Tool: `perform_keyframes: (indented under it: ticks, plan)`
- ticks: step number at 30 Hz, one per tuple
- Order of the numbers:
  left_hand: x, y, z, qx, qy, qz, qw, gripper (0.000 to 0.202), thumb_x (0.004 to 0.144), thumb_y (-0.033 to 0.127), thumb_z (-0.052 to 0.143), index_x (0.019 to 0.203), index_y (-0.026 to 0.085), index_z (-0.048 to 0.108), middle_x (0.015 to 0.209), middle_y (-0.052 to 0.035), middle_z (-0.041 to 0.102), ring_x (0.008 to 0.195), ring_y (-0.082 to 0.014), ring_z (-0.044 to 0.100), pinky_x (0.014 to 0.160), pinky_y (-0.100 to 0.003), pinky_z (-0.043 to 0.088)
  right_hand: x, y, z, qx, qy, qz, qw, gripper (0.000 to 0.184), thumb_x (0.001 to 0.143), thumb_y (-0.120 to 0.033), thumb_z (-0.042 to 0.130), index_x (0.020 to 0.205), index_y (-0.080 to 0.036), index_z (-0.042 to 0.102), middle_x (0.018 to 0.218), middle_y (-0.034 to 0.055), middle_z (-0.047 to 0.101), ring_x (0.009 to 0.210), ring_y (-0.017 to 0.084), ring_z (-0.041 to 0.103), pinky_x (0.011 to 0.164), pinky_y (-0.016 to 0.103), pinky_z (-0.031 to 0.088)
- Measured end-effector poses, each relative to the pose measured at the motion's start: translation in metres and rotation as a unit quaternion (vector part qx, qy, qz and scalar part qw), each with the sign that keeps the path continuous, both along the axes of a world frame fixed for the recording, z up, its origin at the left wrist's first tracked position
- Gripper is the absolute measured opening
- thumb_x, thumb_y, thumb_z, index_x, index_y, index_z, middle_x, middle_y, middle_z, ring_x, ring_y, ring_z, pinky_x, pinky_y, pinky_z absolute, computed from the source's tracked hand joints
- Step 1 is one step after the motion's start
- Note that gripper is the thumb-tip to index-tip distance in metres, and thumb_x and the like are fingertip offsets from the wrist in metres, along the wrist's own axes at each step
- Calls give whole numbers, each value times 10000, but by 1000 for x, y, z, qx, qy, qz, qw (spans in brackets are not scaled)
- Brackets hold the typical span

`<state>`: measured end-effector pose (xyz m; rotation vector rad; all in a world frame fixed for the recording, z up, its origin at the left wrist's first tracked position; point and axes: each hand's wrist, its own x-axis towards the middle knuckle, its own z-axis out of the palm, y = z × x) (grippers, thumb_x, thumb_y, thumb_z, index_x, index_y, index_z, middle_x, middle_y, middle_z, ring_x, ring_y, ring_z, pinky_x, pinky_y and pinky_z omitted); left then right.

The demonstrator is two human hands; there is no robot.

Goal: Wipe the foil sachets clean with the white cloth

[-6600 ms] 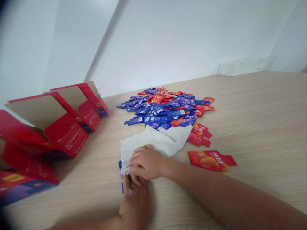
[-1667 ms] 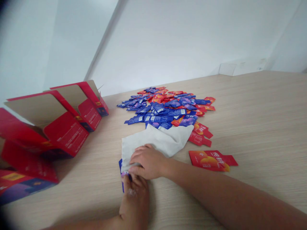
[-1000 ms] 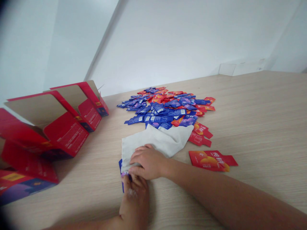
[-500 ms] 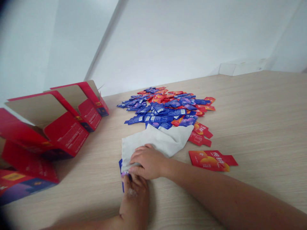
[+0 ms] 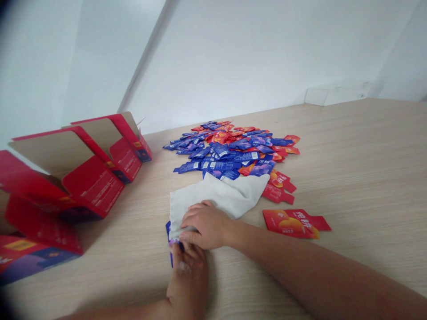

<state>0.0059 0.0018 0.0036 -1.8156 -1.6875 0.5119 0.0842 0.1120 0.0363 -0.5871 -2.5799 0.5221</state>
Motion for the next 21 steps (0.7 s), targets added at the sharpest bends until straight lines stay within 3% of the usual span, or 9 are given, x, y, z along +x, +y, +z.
perform_keyframes:
  ticks: [5,10,17,21]
  plan:
    - [1,-1,-2,8,44,32,998,413,800,22,414,1162,-43,603,1134,-315,632,1018,-349,652,1002,-520,431,0,0,-1,-2,4,-1,1000,299,908,-420,508,1051,-220,678,1085,38,689,1092,212,549,983,404,281]
    - [1,0,0,3,61,18,998,418,802,24,398,1150,0,628,1122,-270,659,991,-324,667,982,-499,452,0,0,-1,-4,1,-3,1000,302,911,-423,503,1057,-225,678,1092,41,688,1094,212,549,987,407,279]
    - [3,0,-5,-3,45,37,998,415,802,49,433,1172,-51,592,1144,-318,625,1035,-366,641,1008,-542,418,0,0,-1,-5,0,-2,1000,303,909,-417,502,1063,-223,677,1101,46,686,1098,213,547,986,406,283]
    - [3,0,-4,-10,65,24,998,413,809,43,414,1168,-29,605,1135,-298,640,1013,-343,654,992,-512,447,0,0,0,-4,0,-3,1000,301,907,-415,505,1058,-221,678,1098,41,687,1094,210,550,989,407,278]
